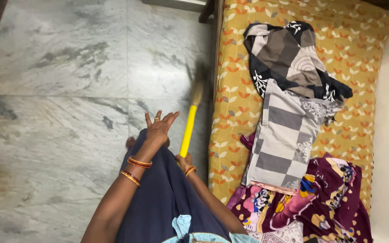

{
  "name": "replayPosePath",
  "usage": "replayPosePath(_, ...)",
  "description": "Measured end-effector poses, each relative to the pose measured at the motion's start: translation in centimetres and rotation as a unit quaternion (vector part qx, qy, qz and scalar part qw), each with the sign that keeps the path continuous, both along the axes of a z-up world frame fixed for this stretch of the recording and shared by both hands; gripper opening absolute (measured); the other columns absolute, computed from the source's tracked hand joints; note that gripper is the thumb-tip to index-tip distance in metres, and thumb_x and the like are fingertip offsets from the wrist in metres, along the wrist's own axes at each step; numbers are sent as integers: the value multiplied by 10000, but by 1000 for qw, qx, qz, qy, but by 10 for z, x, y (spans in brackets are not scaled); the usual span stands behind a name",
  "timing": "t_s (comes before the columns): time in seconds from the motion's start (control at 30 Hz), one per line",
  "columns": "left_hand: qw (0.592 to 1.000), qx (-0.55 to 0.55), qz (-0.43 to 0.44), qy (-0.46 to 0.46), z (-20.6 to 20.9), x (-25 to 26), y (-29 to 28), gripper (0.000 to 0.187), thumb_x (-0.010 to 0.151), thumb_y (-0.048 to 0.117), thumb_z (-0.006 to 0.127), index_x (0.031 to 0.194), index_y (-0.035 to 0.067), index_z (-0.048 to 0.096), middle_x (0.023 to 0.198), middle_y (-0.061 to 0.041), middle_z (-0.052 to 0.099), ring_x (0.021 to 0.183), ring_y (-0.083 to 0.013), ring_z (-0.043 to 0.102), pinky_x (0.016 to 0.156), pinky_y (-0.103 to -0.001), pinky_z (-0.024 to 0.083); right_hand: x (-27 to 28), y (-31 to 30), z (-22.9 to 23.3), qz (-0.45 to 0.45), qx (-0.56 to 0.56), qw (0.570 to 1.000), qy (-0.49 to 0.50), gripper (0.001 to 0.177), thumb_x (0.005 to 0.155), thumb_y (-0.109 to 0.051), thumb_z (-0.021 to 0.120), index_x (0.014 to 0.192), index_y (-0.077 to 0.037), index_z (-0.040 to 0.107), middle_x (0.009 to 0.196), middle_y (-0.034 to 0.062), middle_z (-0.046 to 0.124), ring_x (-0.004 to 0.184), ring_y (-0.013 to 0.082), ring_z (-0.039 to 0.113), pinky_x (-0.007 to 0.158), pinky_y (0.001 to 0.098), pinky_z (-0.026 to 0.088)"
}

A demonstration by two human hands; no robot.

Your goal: The person sweeps the marble floor with a broom, moving dust and debris from under the bed and furniture into the open area of the room.

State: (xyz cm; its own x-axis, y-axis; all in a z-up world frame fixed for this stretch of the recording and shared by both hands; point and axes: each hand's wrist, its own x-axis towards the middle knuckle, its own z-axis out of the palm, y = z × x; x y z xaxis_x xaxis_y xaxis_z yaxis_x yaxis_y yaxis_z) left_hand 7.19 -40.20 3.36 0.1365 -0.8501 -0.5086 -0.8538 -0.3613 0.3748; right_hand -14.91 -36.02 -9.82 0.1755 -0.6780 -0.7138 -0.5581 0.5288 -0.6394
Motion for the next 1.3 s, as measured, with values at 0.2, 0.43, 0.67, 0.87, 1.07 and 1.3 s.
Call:
replayPosePath(0.2,999,-26,10,-32,-23,11,1,1063,845,-81,592,1623,446,95,1667,97,289,1550,-297,238,1185,-736,20,17,-72,-8,-70,163,983,-49,136,848,-105,670,855,18,612,599,95,603,470,225,587,443,376,504)
replayPosePath(0.43,998,57,38,-11,-20,54,-19,1081,848,-120,526,1607,462,22,1682,120,202,1553,-269,182,1191,-707,15,70,-161,-11,135,118,980,90,201,831,-45,688,925,107,594,627,117,612,493,227,616,437,400,514)
replayPosePath(0.67,996,63,63,11,-13,96,-44,1063,845,-138,506,1600,453,47,1688,125,190,1563,-264,163,1206,-685,-32,125,-185,-20,217,100,965,110,409,855,-85,680,1182,-12,445,710,113,612,500,196,617,427,377,524)
replayPosePath(0.87,997,-14,58,42,-19,123,-73,1005,823,-145,487,1607,383,146,1661,50,287,1539,-318,218,1182,-709,-48,107,-125,-3,51,132,988,-56,339,848,-84,666,1131,-78,480,651,69,558,455,173,557,408,341,516)
replayPosePath(1.07,992,-102,77,13,-37,140,-87,926,862,-107,484,1613,373,231,1611,32,404,1513,-352,296,1173,-738,-3,126,-118,-7,-107,47,988,-98,288,843,-57,643,1061,9,465,633,84,564,453,191,566,409,346,501)
replayPosePath(1.3,993,-17,116,-7,-38,156,-92,975,837,-108,490,1602,416,189,1629,80,359,1526,-308,274,1166,-734,-7,146,-275,-30,-112,54,989,-82,148,865,-100,625,765,10,617,598,117,600,461,244,598,457,379,516)
